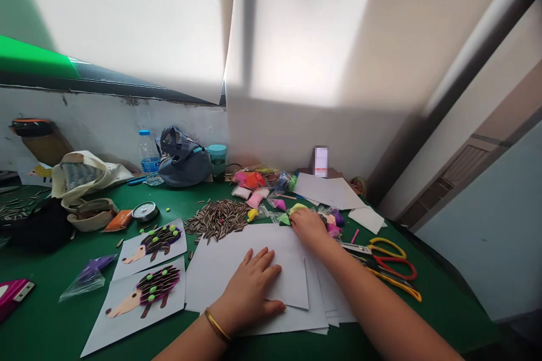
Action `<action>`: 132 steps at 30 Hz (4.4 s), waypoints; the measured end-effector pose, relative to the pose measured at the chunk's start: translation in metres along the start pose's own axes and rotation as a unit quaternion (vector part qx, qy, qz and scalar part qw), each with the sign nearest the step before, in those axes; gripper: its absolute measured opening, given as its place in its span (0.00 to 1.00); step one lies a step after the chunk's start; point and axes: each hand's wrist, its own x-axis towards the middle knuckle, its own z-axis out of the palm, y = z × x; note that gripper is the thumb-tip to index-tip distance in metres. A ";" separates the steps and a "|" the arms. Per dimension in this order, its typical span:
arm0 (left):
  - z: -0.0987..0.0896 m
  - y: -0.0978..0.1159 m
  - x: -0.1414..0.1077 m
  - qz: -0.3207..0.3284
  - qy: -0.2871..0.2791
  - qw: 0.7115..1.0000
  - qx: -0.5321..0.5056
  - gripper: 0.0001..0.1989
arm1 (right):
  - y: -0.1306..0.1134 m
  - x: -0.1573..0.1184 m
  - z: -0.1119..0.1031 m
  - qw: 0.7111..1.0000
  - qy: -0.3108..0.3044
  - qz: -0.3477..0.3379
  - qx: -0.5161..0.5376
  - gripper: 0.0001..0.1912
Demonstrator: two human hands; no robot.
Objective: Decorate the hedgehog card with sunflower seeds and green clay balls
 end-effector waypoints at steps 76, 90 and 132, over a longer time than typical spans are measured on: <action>-0.009 0.003 0.005 -0.024 0.201 0.978 -0.044 0.23 | -0.031 -0.085 0.001 0.958 0.081 -0.110 0.252 0.33; -0.012 -0.009 0.008 -0.041 0.336 0.913 -0.227 0.07 | -0.041 -0.076 -0.022 0.704 -0.021 0.128 0.698 0.20; -0.013 -0.029 0.005 -0.081 0.175 0.976 -0.099 0.12 | -0.049 -0.103 -0.014 0.925 0.027 -0.122 0.358 0.20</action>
